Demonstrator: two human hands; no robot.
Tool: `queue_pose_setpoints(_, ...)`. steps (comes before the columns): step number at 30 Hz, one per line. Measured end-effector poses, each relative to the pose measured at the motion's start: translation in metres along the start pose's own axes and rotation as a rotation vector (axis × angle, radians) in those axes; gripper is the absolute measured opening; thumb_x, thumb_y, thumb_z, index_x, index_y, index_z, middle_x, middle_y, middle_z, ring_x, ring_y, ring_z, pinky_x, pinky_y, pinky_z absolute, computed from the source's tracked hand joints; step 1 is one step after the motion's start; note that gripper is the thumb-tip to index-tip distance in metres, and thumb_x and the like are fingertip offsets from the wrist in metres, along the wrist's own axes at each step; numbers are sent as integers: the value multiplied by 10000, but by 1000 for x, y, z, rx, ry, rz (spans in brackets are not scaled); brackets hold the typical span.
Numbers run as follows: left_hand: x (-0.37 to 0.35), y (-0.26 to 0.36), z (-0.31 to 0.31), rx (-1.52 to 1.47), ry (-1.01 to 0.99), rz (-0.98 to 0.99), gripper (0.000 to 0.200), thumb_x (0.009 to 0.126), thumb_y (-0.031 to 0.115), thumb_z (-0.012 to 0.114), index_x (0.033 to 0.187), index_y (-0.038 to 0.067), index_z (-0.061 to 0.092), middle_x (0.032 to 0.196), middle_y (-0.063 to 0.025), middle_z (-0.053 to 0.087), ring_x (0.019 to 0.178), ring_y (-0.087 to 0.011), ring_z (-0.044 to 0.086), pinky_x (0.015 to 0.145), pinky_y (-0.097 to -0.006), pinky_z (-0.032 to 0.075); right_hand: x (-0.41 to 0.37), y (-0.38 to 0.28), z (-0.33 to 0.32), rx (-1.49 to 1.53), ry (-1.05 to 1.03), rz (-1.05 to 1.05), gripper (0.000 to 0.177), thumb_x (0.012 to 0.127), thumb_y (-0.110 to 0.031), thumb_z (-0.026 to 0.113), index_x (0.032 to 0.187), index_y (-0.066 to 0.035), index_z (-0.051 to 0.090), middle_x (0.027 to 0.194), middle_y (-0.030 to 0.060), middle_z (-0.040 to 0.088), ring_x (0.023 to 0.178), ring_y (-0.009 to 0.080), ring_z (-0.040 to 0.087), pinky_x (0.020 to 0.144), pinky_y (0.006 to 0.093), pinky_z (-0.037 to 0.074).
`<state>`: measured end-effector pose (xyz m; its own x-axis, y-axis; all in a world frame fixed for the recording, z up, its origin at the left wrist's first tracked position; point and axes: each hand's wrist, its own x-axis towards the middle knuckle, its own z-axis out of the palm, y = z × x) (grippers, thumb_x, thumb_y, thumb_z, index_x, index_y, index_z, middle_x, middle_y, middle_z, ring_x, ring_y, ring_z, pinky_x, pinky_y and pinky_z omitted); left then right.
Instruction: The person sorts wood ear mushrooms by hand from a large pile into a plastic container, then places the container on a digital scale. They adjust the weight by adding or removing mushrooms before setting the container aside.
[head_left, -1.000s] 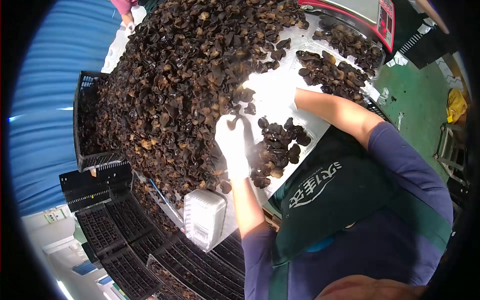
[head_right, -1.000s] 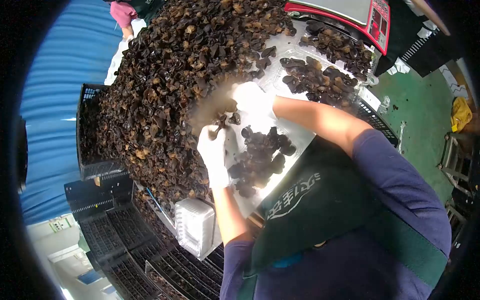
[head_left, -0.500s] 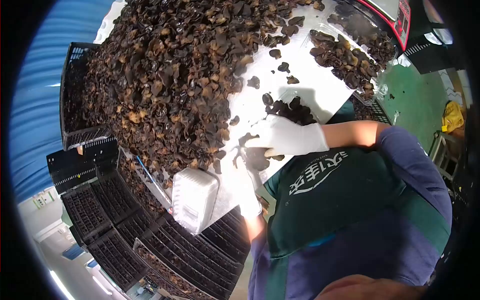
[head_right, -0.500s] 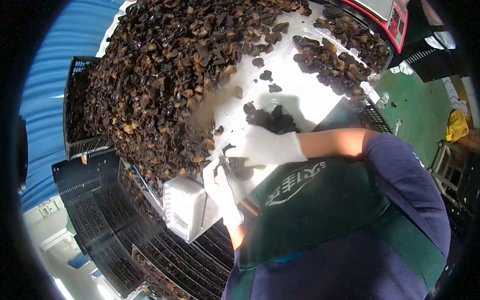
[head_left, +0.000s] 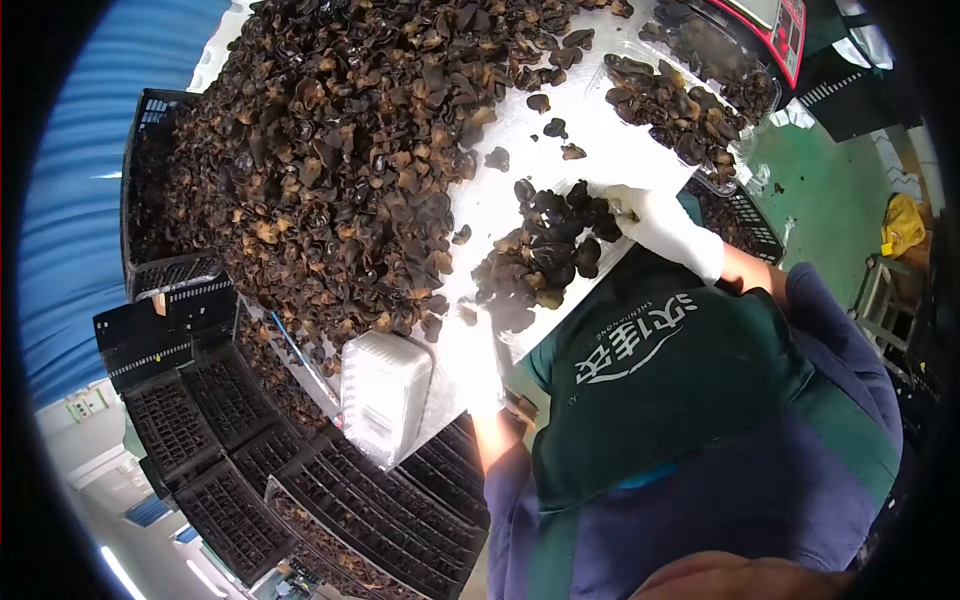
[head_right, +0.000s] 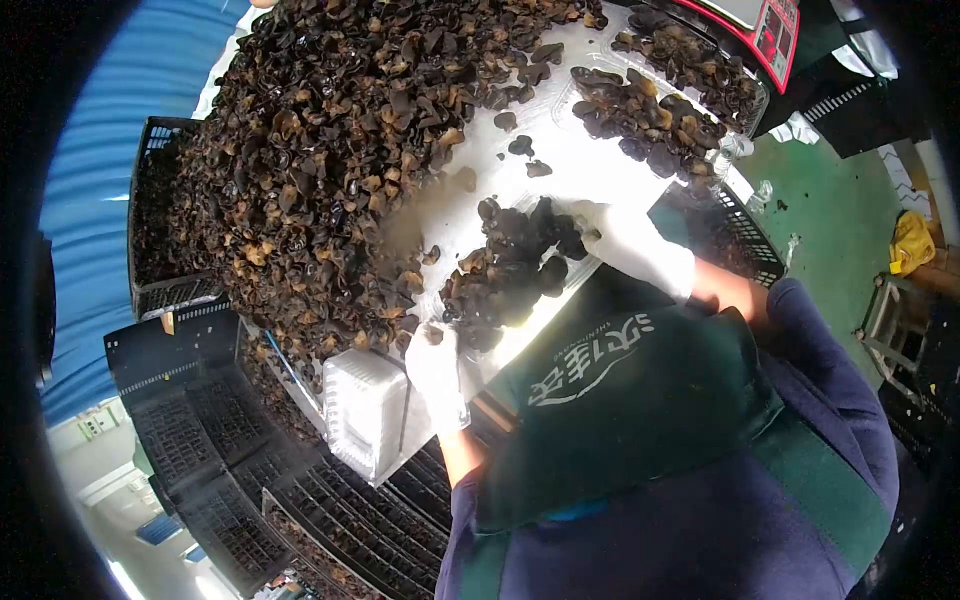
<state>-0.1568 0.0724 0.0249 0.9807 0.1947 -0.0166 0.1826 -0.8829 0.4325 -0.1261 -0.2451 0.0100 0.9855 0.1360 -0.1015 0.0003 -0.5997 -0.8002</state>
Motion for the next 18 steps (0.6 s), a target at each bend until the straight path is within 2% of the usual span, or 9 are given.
queue_pose_setpoints(2, 7, 3, -2, 115, 52, 30, 192, 841, 167, 651, 813, -22, 634, 646, -178, 579, 586, -182, 507, 630, -332, 472, 1, 3, -3, 68, -30, 24, 365, 770, 31, 583, 1127, -21, 640, 810, 125, 626, 713, 234, 609, 667, 345, 493)
queue_pose_setpoints(4, 9, 30, -23, -170, -24, -62, 154, 848, 117, 632, 794, -24, 603, 640, -120, 578, 584, -160, 485, 600, -312, 452, -3, 2, -12, 106, 22, 25, 365, 766, 35, 590, 1122, -21, 642, 785, 130, 623, 699, 238, 609, 663, 342, 493)
queue_pose_setpoints(6, 20, 25, -21, -311, 9, 72, 136, 881, 33, 591, 757, 0, 547, 653, 12, 529, 598, -84, 463, 577, -234, 410, -5, 0, -28, 141, 72, 25, 365, 762, 38, 597, 1118, -22, 644, 761, 134, 621, 686, 242, 609, 658, 340, 494)
queue_pose_setpoints(8, 32, 49, -33, -603, -113, -6, 128, 892, 32, 585, 767, 26, 560, 675, -6, 570, 593, -65, 485, 565, -220, 404, -2, -1, -53, 92, 230, -120, 355, 760, 30, 609, 1107, -35, 651, 726, 130, 615, 655, 251, 607, 641, 334, 492)
queue_pose_setpoints(9, 45, 47, -32, -444, -129, 82, 126, 913, 40, 591, 790, 55, 567, 699, -16, 612, 572, -57, 514, 546, -216, 409, 0, 0, -69, 73, 236, -132, 368, 751, 35, 615, 1107, -47, 655, 723, 130, 608, 656, 256, 608, 643, 344, 492)
queue_pose_setpoints(10, 53, 78, -35, -851, -202, 1, 131, 935, 77, 604, 807, 59, 580, 711, -26, 644, 544, -64, 528, 527, -219, 418, 5, -4, -87, 93, 234, 1, 335, 775, -11, 615, 1105, -47, 655, 744, 138, 606, 684, 252, 614, 661, 354, 491)
queue_pose_setpoints(12, 80, 124, -32, -772, -249, 36, 84, 931, 55, 606, 851, 35, 590, 737, -11, 601, 638, -59, 544, 551, -218, 439, 10, 15, -122, 57, 366, -48, 313, 802, -67, 607, 1111, -42, 648, 744, 146, 598, 684, 262, 598, 666, 362, 488)
queue_pose_setpoints(14, 115, 169, -11, -810, -312, 192, 114, 947, 126, 612, 863, 49, 605, 735, -6, 581, 598, -64, 512, 532, -222, 411, 13, 27, -166, 117, 460, -76, 308, 831, -109, 575, 1120, -20, 629, 737, 107, 589, 659, 185, 566, 633, 341, 471)
queue_pose_setpoints(18, 170, 290, 38, -1109, -597, 267, 138, 938, 137, 597, 1014, 30, 637, 851, -74, 670, 656, -121, 599, 583, -251, 489, 18, 73, -254, 202, 567, 100, 317, 813, -105, 581, 1108, 2, 622, 749, 19, 571, 625, 89, 523, 555, 257, 439)
